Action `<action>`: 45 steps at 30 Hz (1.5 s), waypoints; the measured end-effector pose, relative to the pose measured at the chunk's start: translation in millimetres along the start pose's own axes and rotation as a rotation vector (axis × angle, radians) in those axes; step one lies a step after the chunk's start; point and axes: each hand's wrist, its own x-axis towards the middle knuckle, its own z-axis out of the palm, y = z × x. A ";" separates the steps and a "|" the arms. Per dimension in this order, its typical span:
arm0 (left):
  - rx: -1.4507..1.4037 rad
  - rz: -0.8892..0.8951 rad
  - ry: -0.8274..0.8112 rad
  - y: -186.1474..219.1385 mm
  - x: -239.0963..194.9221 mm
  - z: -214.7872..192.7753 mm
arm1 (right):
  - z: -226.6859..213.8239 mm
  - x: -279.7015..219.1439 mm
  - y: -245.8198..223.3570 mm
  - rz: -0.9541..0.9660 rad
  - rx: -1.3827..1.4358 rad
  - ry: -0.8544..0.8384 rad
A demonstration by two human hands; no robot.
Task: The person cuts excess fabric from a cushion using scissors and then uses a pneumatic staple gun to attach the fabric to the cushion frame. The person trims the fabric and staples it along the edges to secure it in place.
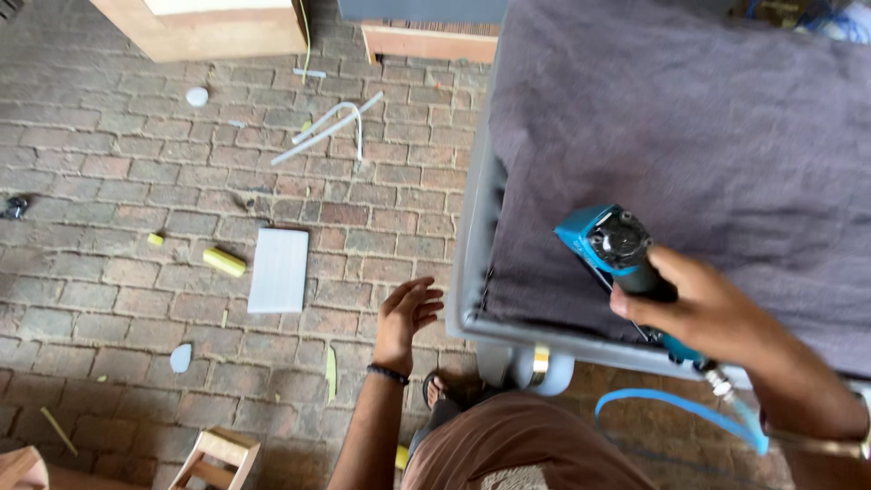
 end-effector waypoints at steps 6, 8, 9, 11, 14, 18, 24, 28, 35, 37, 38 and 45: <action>0.126 0.003 -0.019 23.7 28.6 13.1 | -15.6 5.7 42.9 0.090 0.259 0.208; 0.149 -0.012 -0.022 38.1 49.0 17.5 | -9.8 4.7 47.9 0.120 0.354 0.314; 0.195 0.011 -0.055 47.1 64.0 19.2 | -3.9 4.9 46.9 0.133 0.386 0.367; 0.287 0.053 -0.129 62.9 98.0 23.7 | 2.5 13.3 41.1 0.165 0.432 0.456; 0.402 0.075 -0.203 88.5 161.0 27.2 | 13.5 32.8 23.7 0.226 0.439 0.567; 0.392 0.134 -0.438 128.1 243.5 28.9 | 43.2 63.6 -19.3 0.440 0.305 0.795; 0.559 0.184 -0.691 176.5 288.4 24.7 | 77.6 88.1 -94.4 0.625 0.233 0.995; 0.761 0.321 -0.785 200.7 314.0 51.1 | 98.9 90.5 -104.1 0.837 0.101 1.002; 0.691 0.823 -0.900 235.0 352.5 158.1 | 116.3 82.0 -69.5 1.000 -0.017 1.175; 0.813 0.833 -0.839 249.3 373.7 191.2 | 117.6 84.9 -49.8 1.150 -0.126 1.188; 0.874 0.837 -0.804 256.4 386.2 208.3 | 115.8 88.6 -38.3 1.170 -0.194 1.226; 1.332 0.846 -0.742 279.8 465.6 310.8 | 94.1 106.1 17.9 1.344 -0.341 1.274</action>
